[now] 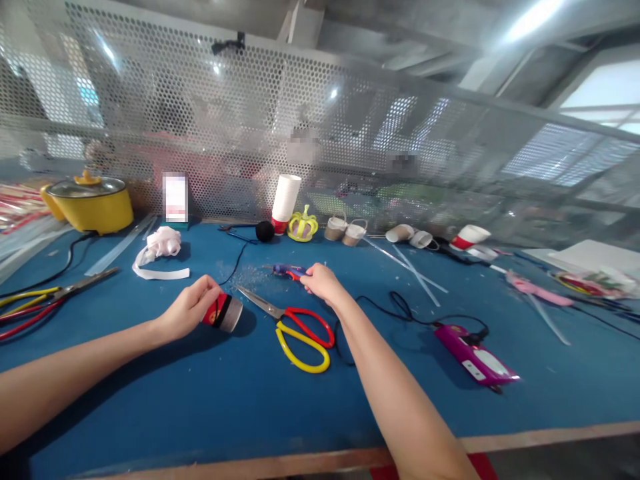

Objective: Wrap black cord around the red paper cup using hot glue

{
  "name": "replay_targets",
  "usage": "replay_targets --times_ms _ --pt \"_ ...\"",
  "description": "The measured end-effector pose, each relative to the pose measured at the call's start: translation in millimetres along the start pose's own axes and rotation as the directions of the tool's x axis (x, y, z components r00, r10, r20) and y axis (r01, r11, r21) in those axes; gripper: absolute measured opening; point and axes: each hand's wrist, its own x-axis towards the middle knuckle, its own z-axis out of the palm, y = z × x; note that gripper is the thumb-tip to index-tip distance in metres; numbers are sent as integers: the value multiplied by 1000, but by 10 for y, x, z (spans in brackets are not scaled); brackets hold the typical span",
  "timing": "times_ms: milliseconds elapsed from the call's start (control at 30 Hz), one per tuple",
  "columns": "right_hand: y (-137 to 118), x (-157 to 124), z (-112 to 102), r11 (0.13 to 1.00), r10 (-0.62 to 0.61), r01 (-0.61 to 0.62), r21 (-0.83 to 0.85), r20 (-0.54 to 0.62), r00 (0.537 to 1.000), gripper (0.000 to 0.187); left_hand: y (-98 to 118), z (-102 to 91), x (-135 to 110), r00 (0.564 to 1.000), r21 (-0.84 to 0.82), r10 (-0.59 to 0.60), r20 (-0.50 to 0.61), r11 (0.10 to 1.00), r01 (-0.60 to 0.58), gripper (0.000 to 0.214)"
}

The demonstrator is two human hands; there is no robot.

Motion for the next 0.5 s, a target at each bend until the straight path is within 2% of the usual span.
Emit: replay_targets --times_ms 167,233,333,400,500 --pt "-47 -320 -91 944 -53 74 323 -73 996 38 23 -23 -14 1000 20 -10 -7 1000 10 21" --pt "-79 -456 -139 878 -124 119 464 -20 992 33 38 -39 -12 1000 23 -3 -15 1000 3 20" --pt "-147 -653 -195 733 -218 93 674 104 970 19 50 -62 17 999 32 -24 -42 999 26 18" --pt "-205 -768 -207 680 -261 58 731 167 951 15 62 -77 46 996 37 -62 -57 997 64 18" --pt "-291 -893 -181 647 -358 47 761 250 899 18 99 -106 79 992 63 -117 -56 991 120 18"
